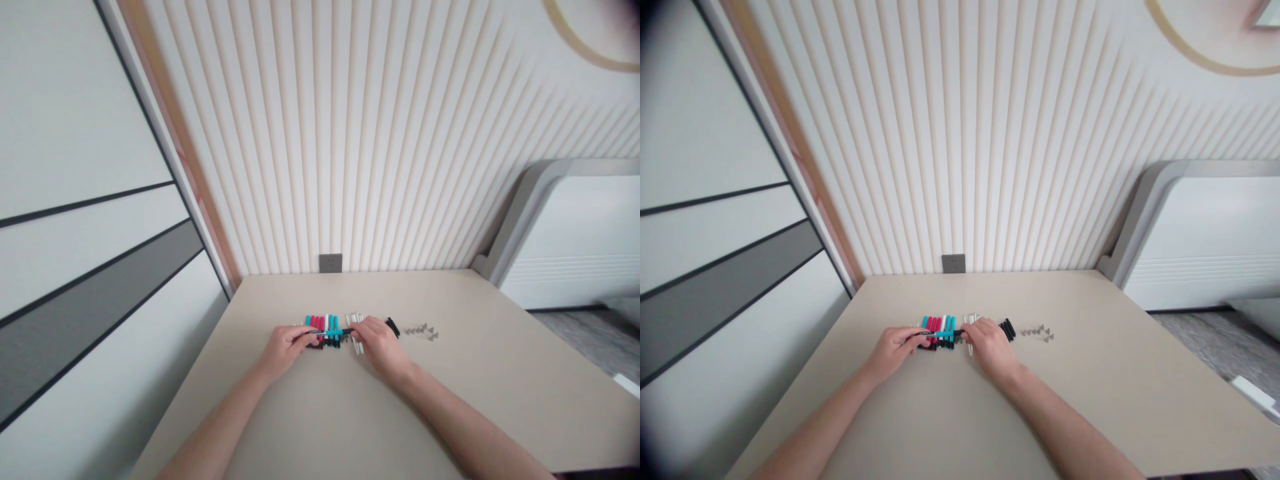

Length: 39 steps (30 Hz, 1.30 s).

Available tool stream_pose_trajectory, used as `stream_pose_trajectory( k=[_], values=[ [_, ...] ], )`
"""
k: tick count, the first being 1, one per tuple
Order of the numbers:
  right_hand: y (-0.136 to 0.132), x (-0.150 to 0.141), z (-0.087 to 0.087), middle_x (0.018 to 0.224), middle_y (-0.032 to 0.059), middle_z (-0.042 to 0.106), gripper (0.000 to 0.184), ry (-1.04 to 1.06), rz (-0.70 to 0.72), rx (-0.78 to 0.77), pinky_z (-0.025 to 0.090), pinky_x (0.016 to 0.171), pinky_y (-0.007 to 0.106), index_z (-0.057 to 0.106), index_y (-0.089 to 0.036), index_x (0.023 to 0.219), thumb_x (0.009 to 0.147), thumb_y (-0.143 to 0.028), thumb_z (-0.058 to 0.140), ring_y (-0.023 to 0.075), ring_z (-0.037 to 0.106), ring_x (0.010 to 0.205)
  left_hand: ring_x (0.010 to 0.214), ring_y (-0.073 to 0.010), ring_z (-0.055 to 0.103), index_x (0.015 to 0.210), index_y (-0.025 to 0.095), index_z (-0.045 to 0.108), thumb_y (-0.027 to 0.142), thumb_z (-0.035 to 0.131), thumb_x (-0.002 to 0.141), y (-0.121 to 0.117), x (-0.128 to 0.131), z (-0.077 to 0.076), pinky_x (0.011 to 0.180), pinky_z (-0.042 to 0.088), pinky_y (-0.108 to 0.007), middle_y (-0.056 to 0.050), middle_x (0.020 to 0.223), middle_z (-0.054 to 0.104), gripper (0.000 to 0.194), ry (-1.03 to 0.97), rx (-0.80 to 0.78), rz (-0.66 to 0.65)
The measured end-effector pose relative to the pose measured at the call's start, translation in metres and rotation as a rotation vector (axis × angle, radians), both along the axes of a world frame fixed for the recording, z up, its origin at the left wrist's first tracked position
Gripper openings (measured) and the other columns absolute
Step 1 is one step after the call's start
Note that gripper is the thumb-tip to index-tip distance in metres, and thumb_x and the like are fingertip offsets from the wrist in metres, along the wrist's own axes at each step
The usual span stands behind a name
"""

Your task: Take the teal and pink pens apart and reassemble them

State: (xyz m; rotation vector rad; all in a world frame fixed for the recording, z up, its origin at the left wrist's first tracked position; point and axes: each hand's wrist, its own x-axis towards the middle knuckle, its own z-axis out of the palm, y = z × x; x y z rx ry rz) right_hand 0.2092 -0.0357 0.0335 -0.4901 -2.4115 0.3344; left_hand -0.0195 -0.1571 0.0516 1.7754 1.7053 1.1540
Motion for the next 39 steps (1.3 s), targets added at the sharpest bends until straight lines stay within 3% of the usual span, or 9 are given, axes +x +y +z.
stream_pose_trajectory(
  k=[3,7,12,17,21,25,30,34,39],
  values=[
    [-0.0038,0.0011,0.0059,0.091,0.0085,0.067,0.018,0.036,-0.018,-0.017,0.046,0.078,0.036,0.063,-0.02,0.104,0.096,-0.025,0.047,0.0226,0.058,0.086,0.055,-0.0124,0.058,0.098,0.017,0.074,0.038,0.055,0.091,0.0007,-0.0008,0.0003,0.055,0.046,-0.021,-0.003,0.073,0.073,0.029,-0.015,0.025,0.037],
    [-0.0065,0.0037,0.0115,0.107,0.0105,0.065,0.031,0.03,-0.017,-0.083,0.046,0.087,0.04,0.054,-0.021,0.125,0.095,-0.032,0.049,0.0249,0.058,0.098,0.054,-0.0123,0.057,0.1,0.016,0.074,0.04,0.057,0.089,0.0004,-0.0031,0.0014,0.055,0.046,-0.022,-0.002,0.068,0.071,0.03,-0.002,0.075,0.068],
    [-0.0032,0.0062,0.0064,0.09,0.0078,0.067,0.021,0.023,0.009,-0.167,0.048,0.078,0.036,0.064,-0.021,0.1,0.097,-0.028,0.044,0.0216,0.06,0.085,0.055,-0.0123,0.059,0.099,0.017,0.074,0.04,0.057,0.09,-0.0004,-0.0025,0.0024,0.056,0.047,-0.022,-0.004,0.071,0.072,0.03,0.015,0.086,0.041],
    [-0.0045,0.0052,0.0041,0.1,0.0084,0.066,0.026,0.04,0.008,-0.204,0.048,0.086,0.038,0.057,-0.022,0.117,0.094,-0.031,0.051,0.0225,0.059,0.095,0.053,-0.0116,0.057,0.101,0.017,0.074,0.037,0.058,0.089,-0.0002,-0.0025,0.0003,0.056,0.046,-0.022,-0.004,0.072,0.072,0.029,0.008,0.089,0.032],
    [-0.0052,0.0038,0.0028,0.091,0.0067,0.065,0.019,0.017,0.003,-0.251,0.048,0.079,0.035,0.061,-0.021,0.102,0.096,-0.028,0.045,0.0205,0.06,0.085,0.054,-0.0118,0.057,0.102,0.017,0.074,0.036,0.058,0.089,-0.0002,-0.0025,-0.0012,0.056,0.046,-0.022,-0.004,0.072,0.072,0.028,0.001,0.08,0.018],
    [-0.0053,0.0038,0.003,0.097,0.0073,0.065,0.024,0.068,-0.005,-0.284,0.048,0.08,0.035,0.057,-0.021,0.113,0.092,-0.031,0.052,0.0207,0.059,0.088,0.054,-0.0121,0.057,0.101,0.017,0.074,0.038,0.056,0.09,-0.0007,-0.0013,0.0,0.055,0.046,-0.022,-0.005,0.072,0.072,0.03,0.003,0.073,0.007],
    [-0.0075,0.0037,0.0045,0.092,0.0066,0.067,0.019,0.02,0.034,-0.312,0.048,0.077,0.033,0.061,-0.021,0.103,0.095,-0.03,0.046,0.0196,0.06,0.083,0.053,-0.0122,0.057,0.1,0.017,0.075,0.04,0.057,0.089,-0.0009,-0.001,0.0013,0.054,0.046,-0.022,-0.005,0.071,0.072,0.03,0.008,0.081,0.004],
    [-0.0092,0.0033,0.0046,0.1,0.0063,0.067,0.027,0.005,0.035,-0.339,0.048,0.08,0.033,0.055,-0.022,0.118,0.092,-0.03,0.053,0.0197,0.061,0.086,0.052,-0.0119,0.057,0.1,0.017,0.075,0.039,0.058,0.089,-0.0005,-0.0012,0.0006,0.055,0.046,-0.022,-0.004,0.071,0.072,0.03,0.013,0.083,-0.001],
    [-0.0102,0.0025,0.0052,0.092,0.0041,0.068,0.016,-0.022,0.032,-0.357,0.047,0.075,0.031,0.06,-0.022,0.104,0.093,-0.028,0.05,0.0189,0.061,0.082,0.052,-0.0115,0.057,0.098,0.017,0.075,0.038,0.059,0.088,-0.0006,-0.001,0.0007,0.056,0.045,-0.021,-0.004,0.07,0.071,0.028,0.03,0.087,-0.011]
  ],
)
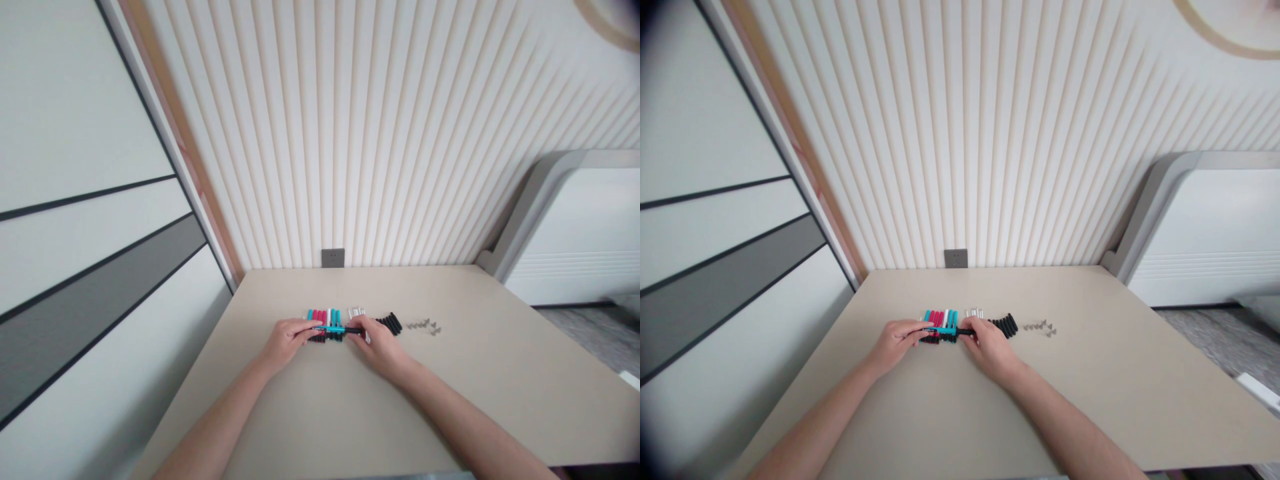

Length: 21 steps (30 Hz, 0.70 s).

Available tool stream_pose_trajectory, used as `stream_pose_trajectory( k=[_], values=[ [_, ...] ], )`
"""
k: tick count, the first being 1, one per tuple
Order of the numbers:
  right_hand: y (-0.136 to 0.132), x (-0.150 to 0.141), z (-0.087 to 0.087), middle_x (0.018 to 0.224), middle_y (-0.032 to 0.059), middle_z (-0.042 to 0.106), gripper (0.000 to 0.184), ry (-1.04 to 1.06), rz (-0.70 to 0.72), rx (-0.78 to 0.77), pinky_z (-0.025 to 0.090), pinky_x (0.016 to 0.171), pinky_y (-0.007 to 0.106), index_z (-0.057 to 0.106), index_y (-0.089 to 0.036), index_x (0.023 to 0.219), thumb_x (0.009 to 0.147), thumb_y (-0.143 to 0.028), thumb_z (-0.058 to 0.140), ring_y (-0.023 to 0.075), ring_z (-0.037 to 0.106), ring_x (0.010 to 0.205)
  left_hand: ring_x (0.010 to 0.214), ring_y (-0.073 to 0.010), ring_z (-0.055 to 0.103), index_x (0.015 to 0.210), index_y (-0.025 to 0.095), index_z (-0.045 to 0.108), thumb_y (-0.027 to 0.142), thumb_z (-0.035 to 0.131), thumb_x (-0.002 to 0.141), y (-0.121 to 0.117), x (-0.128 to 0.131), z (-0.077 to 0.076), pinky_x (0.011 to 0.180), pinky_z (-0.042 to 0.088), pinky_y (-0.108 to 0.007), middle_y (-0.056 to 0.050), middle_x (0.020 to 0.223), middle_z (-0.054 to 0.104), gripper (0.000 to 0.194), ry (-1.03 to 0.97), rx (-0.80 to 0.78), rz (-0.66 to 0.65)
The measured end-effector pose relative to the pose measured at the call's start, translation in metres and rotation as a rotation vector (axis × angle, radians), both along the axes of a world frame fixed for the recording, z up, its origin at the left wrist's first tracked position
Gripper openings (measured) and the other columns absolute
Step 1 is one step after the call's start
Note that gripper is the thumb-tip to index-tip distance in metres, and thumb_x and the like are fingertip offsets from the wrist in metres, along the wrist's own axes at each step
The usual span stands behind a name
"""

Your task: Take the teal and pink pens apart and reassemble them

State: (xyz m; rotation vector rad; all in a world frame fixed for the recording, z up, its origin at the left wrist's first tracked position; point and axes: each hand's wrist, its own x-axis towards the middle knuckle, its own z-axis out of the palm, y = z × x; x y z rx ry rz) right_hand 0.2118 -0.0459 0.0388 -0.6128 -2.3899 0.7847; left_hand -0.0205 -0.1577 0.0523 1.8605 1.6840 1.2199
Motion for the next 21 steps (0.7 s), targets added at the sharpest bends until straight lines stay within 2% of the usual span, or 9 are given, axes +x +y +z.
stream_pose_trajectory(
  k=[3,6,8,11,13,16,21],
  values=[
    [-0.0001,0.0,0.0,0.092,0.0038,0.067,0.027,0.017,-0.021,-0.013,0.047,0.071,0.029,0.055,-0.022,0.117,0.091,-0.03,0.053,0.0173,0.059,0.075,0.052,-0.0115,0.057,0.099,0.017,0.075,0.037,0.059,0.088,-0.0003,-0.0003,0.0004,0.056,0.045,-0.021,-0.003,0.07,0.071,0.027,0.001,0.005,0.001],
    [0.0004,0.0002,-0.0007,0.094,0.0047,0.068,0.02,0.023,0.029,0.005,0.046,0.077,0.031,0.06,-0.023,0.109,0.095,-0.028,0.047,0.0185,0.061,0.083,0.053,-0.0116,0.057,0.1,0.017,0.075,0.037,0.059,0.089,-0.0005,-0.0006,0.0007,0.056,0.045,-0.021,-0.004,0.07,0.071,0.028,-0.008,0.008,0.0],
    [0.0007,0.0,-0.0016,0.093,0.0045,0.067,0.017,0.031,0.026,0.004,0.046,0.076,0.03,0.061,-0.022,0.102,0.094,-0.026,0.047,0.0184,0.06,0.083,0.052,-0.0115,0.057,0.1,0.016,0.075,0.037,0.059,0.089,-0.0005,-0.0008,0.0008,0.056,0.045,-0.021,-0.004,0.071,0.071,0.028,-0.007,0.006,-0.004],
    [0.0007,-0.0005,-0.0021,0.095,0.0042,0.065,0.023,0.053,-0.003,-0.016,0.046,0.07,0.029,0.056,-0.021,0.113,0.09,-0.026,0.054,0.0165,0.057,0.075,0.052,-0.0113,0.057,0.101,0.016,0.075,0.036,0.059,0.089,0.0,-0.0012,0.0001,0.056,0.045,-0.021,-0.004,0.07,0.071,0.028,-0.013,0.006,0.0],
    [0.0007,-0.0007,-0.0011,0.097,0.0047,0.065,0.024,0.062,0.022,-0.015,0.046,0.073,0.029,0.056,-0.021,0.115,0.092,-0.027,0.053,0.0163,0.058,0.077,0.052,-0.0112,0.056,0.102,0.016,0.074,0.036,0.058,0.089,0.0004,-0.0018,-0.0012,0.055,0.044,-0.021,-0.004,0.07,0.071,0.028,-0.034,0.005,0.001],
    [0.0009,-0.0006,0.0005,0.093,0.0047,0.065,0.018,0.071,0.057,-0.001,0.045,0.075,0.029,0.061,-0.022,0.105,0.095,-0.026,0.047,0.0173,0.058,0.081,0.053,-0.0112,0.056,0.104,0.016,0.074,0.035,0.058,0.09,0.0006,-0.0029,-0.0036,0.055,0.044,-0.021,-0.004,0.071,0.071,0.029,-0.067,-0.002,0.0],
    [0.0018,0.0008,0.0,0.085,0.0031,0.062,0.011,0.148,-0.036,-0.008,0.044,0.066,0.026,0.058,-0.02,0.098,0.091,-0.024,0.05,0.0153,0.054,0.072,0.055,-0.0117,0.056,0.104,0.017,0.073,0.036,0.058,0.089,0.0007,-0.0048,-0.0064,0.057,0.044,-0.022,-0.002,0.068,0.069,0.028,-0.097,-0.03,0.032]
  ],
)
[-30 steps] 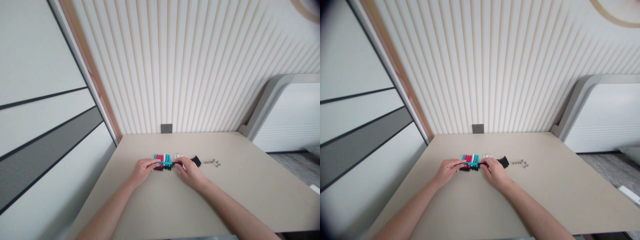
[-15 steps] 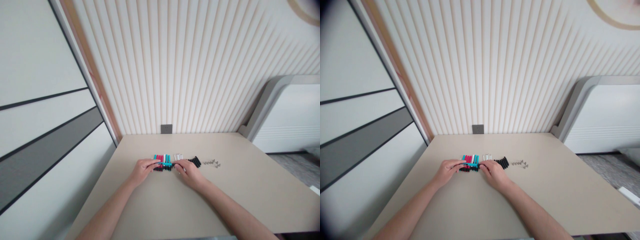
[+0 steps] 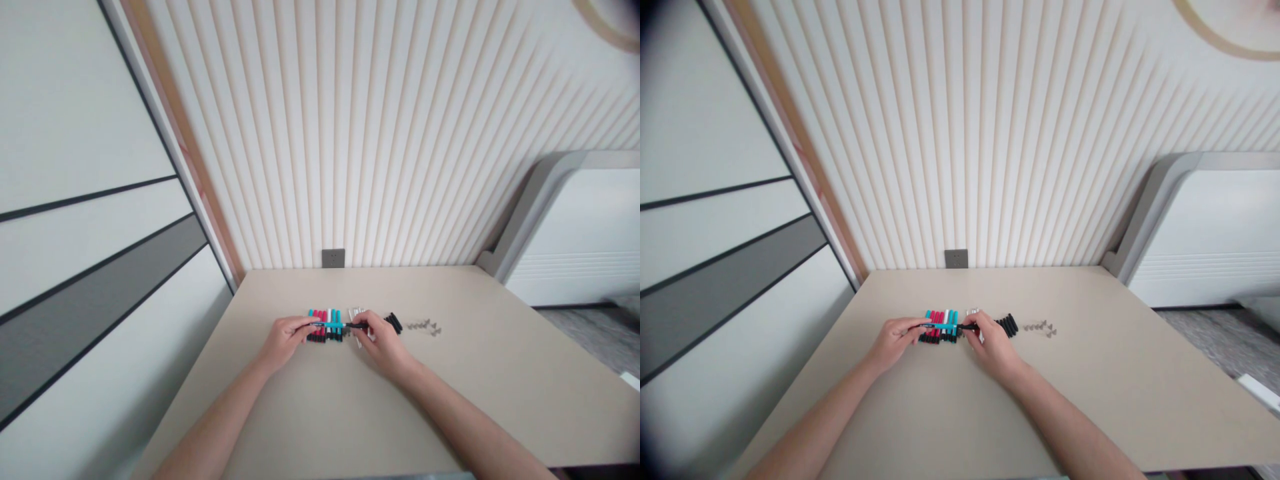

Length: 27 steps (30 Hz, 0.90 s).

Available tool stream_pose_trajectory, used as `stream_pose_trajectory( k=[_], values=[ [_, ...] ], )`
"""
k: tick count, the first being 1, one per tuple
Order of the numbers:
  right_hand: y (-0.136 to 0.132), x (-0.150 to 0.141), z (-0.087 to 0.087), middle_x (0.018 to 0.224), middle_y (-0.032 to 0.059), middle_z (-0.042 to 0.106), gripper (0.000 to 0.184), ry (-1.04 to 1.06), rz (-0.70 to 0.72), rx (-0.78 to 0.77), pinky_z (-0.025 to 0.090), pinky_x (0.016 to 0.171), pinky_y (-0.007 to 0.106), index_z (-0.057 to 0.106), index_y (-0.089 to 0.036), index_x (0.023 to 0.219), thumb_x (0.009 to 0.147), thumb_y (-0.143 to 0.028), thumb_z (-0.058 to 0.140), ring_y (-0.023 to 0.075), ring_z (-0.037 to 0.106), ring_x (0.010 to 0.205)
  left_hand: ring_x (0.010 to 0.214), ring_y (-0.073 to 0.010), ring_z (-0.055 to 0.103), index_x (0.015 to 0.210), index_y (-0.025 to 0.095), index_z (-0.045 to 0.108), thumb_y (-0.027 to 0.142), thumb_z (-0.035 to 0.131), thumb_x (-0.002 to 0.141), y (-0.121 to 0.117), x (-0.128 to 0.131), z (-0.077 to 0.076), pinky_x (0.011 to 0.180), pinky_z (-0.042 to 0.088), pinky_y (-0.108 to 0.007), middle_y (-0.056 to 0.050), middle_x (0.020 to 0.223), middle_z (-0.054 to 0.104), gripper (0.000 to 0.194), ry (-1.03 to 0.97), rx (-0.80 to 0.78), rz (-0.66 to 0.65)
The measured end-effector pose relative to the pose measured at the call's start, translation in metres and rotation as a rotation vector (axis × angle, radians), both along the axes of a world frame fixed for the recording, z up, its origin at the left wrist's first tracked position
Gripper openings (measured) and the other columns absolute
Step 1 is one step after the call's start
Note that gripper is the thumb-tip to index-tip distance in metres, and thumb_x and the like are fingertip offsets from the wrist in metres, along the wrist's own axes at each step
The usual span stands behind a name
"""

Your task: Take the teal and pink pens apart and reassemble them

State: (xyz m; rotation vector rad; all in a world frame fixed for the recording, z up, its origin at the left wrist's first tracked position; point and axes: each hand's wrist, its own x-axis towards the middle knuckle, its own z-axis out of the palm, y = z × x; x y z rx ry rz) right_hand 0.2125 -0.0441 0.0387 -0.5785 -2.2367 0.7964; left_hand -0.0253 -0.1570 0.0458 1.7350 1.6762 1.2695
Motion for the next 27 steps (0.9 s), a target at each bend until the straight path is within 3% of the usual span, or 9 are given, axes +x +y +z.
stream_pose_trajectory(
  k=[5,10,14,27],
  values=[
    [0.0001,0.0005,0.0017,0.083,0.0033,0.064,0.014,0.028,-0.02,0.017,0.045,0.068,0.027,0.061,-0.021,0.099,0.092,-0.029,0.053,0.0153,0.055,0.07,0.056,-0.0127,0.055,0.103,0.014,0.07,0.038,0.058,0.089,0.0006,-0.0006,-0.0003,0.057,0.044,-0.022,0.0,0.061,0.063,0.03,-0.102,-0.021,0.066],
    [0.0014,0.0021,0.0031,0.095,0.0066,0.069,0.023,0.043,-0.056,0.005,0.048,0.072,0.029,0.064,-0.02,0.105,0.093,-0.034,0.051,0.0169,0.059,0.075,0.058,-0.0114,0.054,0.104,0.013,0.065,0.04,0.056,0.09,0.001,-0.0004,0.0024,0.058,0.045,-0.022,-0.005,0.08,0.069,0.032,-0.218,-0.035,0.078],
    [0.0034,0.0026,0.001,0.099,0.0071,0.07,0.025,0.052,-0.071,-0.009,0.049,0.073,0.03,0.065,-0.021,0.107,0.093,-0.036,0.05,0.0174,0.061,0.076,0.058,-0.0106,0.053,0.103,0.014,0.063,0.042,0.055,0.09,0.0016,-0.0012,0.0041,0.057,0.044,-0.022,-0.005,0.083,0.069,0.032,-0.268,-0.023,0.117],
    [0.0038,0.0008,0.0005,0.094,0.0055,0.071,0.031,0.072,-0.101,-0.221,0.046,0.064,0.028,0.067,-0.02,0.108,0.091,-0.042,0.052,0.0159,0.057,0.069,0.059,-0.0103,0.052,0.103,0.014,0.061,0.044,0.056,0.089,0.0047,-0.0023,0.0009,0.056,0.041,-0.022,-0.007,0.088,0.07,0.033,-0.374,-0.016,0.136]
  ],
)
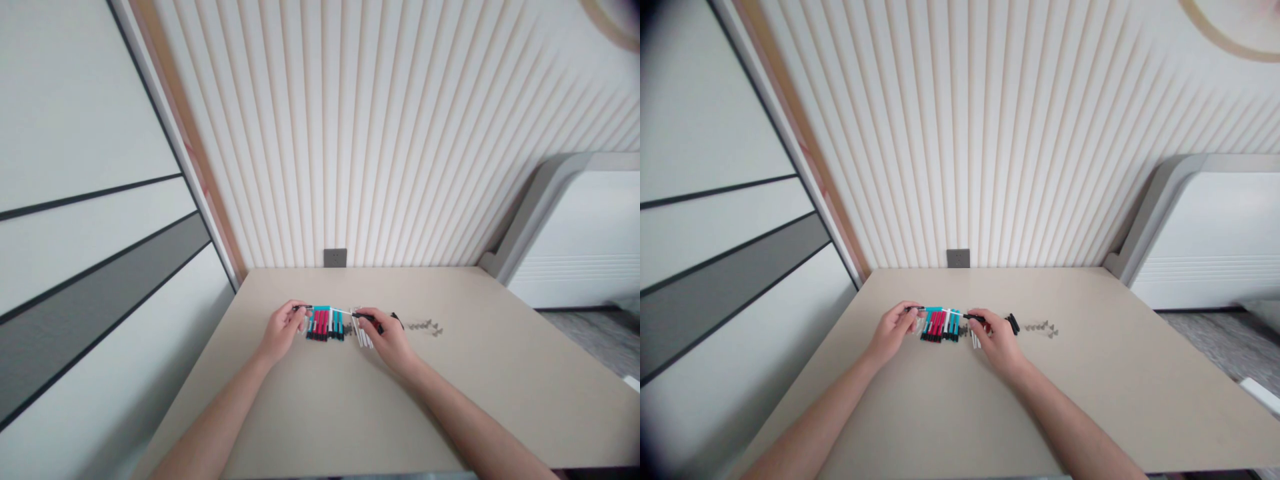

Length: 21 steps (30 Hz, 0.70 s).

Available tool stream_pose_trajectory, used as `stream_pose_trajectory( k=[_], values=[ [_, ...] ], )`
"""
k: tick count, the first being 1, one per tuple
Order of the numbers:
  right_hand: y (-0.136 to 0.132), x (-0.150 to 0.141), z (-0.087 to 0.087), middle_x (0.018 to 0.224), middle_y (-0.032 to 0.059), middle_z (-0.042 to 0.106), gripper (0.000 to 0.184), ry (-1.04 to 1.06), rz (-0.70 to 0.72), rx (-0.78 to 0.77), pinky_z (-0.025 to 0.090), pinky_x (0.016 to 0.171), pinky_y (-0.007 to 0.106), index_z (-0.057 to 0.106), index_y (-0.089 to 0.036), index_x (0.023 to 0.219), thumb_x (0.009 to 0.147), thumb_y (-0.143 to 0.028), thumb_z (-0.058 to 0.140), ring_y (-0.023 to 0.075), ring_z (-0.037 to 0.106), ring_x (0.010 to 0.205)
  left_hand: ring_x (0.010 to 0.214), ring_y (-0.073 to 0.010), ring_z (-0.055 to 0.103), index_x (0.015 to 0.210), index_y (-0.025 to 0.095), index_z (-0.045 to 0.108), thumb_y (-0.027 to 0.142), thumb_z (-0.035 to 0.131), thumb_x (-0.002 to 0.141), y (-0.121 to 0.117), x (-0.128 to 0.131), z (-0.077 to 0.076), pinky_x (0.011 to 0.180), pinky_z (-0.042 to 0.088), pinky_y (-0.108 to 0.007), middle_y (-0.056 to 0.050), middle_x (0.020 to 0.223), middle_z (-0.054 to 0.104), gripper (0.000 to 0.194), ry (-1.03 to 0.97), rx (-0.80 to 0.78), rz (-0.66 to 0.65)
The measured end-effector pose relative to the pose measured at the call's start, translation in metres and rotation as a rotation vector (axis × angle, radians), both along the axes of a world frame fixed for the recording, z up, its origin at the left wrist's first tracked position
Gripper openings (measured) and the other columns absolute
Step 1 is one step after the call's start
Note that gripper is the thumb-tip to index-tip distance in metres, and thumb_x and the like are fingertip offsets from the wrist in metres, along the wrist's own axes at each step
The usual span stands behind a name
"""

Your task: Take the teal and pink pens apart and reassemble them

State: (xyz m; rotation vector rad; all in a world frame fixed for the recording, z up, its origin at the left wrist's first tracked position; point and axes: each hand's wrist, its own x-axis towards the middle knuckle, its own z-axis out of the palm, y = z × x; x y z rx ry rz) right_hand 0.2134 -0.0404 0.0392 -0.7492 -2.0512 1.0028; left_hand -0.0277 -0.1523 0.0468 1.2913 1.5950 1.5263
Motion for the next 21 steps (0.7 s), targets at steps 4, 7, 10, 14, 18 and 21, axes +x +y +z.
stream_pose_trajectory(
  k=[4,7,10,14,18,21],
  values=[
    [0.001,0.0,0.001,0.088,0.0048,0.07,0.031,0.014,-0.016,-0.028,0.045,0.062,0.027,0.067,-0.02,0.105,0.09,-0.042,0.053,0.016,0.057,0.068,0.058,-0.0106,0.052,0.101,0.014,0.06,0.047,0.057,0.087,0.001,-0.001,0.0,0.055,0.041,-0.022,-0.007,0.086,0.069,0.036,-0.012,-0.013,0.028],
    [0.002,0.0,0.001,0.087,0.0048,0.07,0.03,0.019,-0.021,-0.038,0.046,0.063,0.027,0.067,-0.019,0.104,0.089,-0.041,0.054,0.0163,0.057,0.069,0.058,-0.0109,0.051,0.101,0.013,0.061,0.049,0.059,0.085,0.001,-0.001,0.002,0.053,0.04,-0.022,-0.007,0.086,0.069,0.038,-0.032,-0.013,0.047],
    [0.002,0.0,0.0,0.088,0.0053,0.07,0.03,0.012,-0.012,-0.03,0.046,0.063,0.028,0.067,-0.019,0.103,0.088,-0.041,0.054,0.0162,0.057,0.068,0.058,-0.0115,0.052,0.102,0.013,0.063,0.05,0.06,0.084,0.0,-0.001,0.004,0.053,0.039,-0.022,-0.006,0.083,0.068,0.041,-0.046,-0.02,0.039],
    [0.001,-0.001,0.0,0.091,0.0058,0.07,0.03,0.002,0.009,-0.009,0.046,0.065,0.029,0.067,-0.019,0.104,0.089,-0.041,0.053,0.0165,0.057,0.07,0.067,-0.0148,0.057,0.102,0.014,0.067,0.046,0.062,0.085,-0.002,0.001,0.005,0.06,0.043,-0.024,-0.005,0.079,0.067,0.037,-0.023,-0.015,-0.048],
    [-0.001,-0.002,0.001,0.088,0.0052,0.07,0.029,-0.042,0.058,0.022,0.047,0.065,0.029,0.068,-0.019,0.103,0.089,-0.039,0.052,0.0163,0.057,0.069,0.1,-0.0226,0.06,0.096,0.016,0.071,0.039,0.065,0.084,-0.003,0.008,0.005,0.08,0.048,-0.029,-0.011,0.11,0.067,0.027,-0.024,0.054,-0.22],
    [-0.004,-0.003,0.003,0.087,0.0044,0.07,0.027,-0.071,0.115,0.034,0.047,0.066,0.028,0.068,-0.02,0.103,0.09,-0.036,0.052,0.0161,0.058,0.07,0.099,-0.0229,0.061,0.097,0.016,0.072,0.037,0.064,0.084,-0.004,0.013,0.006,0.08,0.048,-0.029,-0.011,0.107,0.068,0.025,-0.026,0.013,-0.305]
  ],
)
